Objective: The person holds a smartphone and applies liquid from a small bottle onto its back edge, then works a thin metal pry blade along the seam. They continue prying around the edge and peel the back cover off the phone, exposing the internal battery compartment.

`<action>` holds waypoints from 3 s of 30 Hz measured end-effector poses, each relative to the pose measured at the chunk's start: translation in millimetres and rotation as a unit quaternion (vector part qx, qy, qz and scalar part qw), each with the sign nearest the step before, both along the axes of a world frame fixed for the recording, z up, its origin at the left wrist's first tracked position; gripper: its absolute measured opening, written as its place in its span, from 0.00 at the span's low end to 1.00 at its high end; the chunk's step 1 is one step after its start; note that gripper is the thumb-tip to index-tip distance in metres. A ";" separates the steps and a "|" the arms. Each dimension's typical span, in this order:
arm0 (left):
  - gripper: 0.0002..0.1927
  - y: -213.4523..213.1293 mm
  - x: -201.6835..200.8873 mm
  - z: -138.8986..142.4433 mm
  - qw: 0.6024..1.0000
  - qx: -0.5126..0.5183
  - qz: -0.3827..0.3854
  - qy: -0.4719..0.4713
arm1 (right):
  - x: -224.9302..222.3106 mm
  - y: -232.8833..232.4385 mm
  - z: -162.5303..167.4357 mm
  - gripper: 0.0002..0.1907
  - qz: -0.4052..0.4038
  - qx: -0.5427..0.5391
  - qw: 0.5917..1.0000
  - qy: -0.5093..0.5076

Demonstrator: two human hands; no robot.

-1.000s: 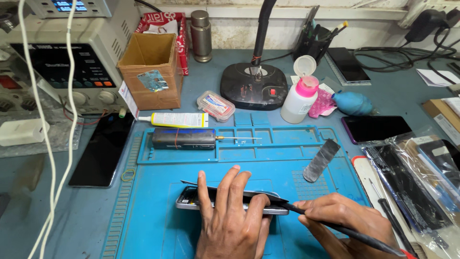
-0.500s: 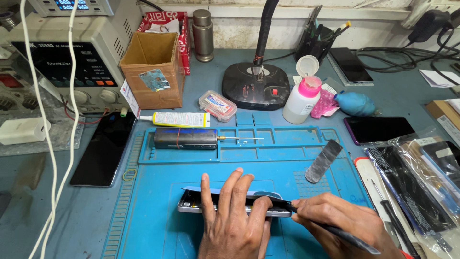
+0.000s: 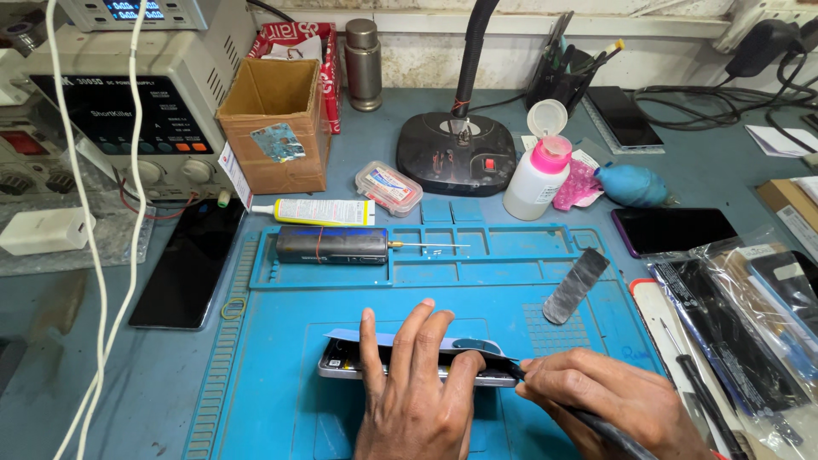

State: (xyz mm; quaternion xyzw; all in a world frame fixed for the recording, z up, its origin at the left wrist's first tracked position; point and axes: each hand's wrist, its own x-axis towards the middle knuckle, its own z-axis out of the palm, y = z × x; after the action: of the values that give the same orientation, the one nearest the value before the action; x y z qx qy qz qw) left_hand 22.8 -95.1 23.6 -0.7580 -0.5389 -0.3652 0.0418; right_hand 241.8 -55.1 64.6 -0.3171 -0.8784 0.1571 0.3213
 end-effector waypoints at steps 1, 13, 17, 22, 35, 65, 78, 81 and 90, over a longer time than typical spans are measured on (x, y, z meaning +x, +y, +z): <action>0.07 0.1 0.5 -0.1 1.000 0.000 0.000 0.000 | 0.0 -0.3 0.7 0.10 -0.001 -0.006 1.000 -0.004; 0.07 0.7 0.9 -3.1 1.000 0.007 0.000 0.000 | -2.9 1.8 9.1 0.11 0.038 0.079 0.996 -0.031; 0.07 0.6 2.5 -3.7 1.000 0.008 0.002 -0.001 | -2.3 2.3 8.8 0.10 0.040 0.069 0.996 -0.035; 0.07 0.9 3.5 -3.0 1.000 0.006 0.003 0.000 | 0.8 3.4 8.0 0.10 0.039 0.054 0.997 -0.047; 0.08 1.2 2.8 1.6 1.000 0.005 0.008 -0.007 | 13.1 -2.3 -7.1 0.12 -0.054 -0.026 0.993 0.103; 0.09 4.2 -1.8 6.8 0.999 0.010 0.004 -0.039 | 62.8 82.2 25.8 0.30 -0.208 -0.093 0.914 -0.335; 0.08 7.8 -1.5 15.9 0.993 0.018 0.010 -0.117 | 42.0 143.9 13.8 0.29 -0.034 -0.094 0.936 -0.339; 0.08 8.2 -1.7 14.8 0.993 0.023 0.007 -0.119 | 38.1 148.9 17.6 0.27 -0.030 -0.095 0.940 -0.326; 0.11 9.9 -5.7 6.2 0.998 0.057 -0.010 -0.034 | 53.0 161.7 31.8 0.15 0.023 -0.051 0.953 -0.298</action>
State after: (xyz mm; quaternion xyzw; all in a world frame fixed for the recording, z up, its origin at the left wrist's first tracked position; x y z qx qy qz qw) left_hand 17.1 -85.1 29.9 -0.7464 -0.5110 -0.4216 0.0630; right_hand 294.8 106.5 96.5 -0.3453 -0.9320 0.1071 0.0248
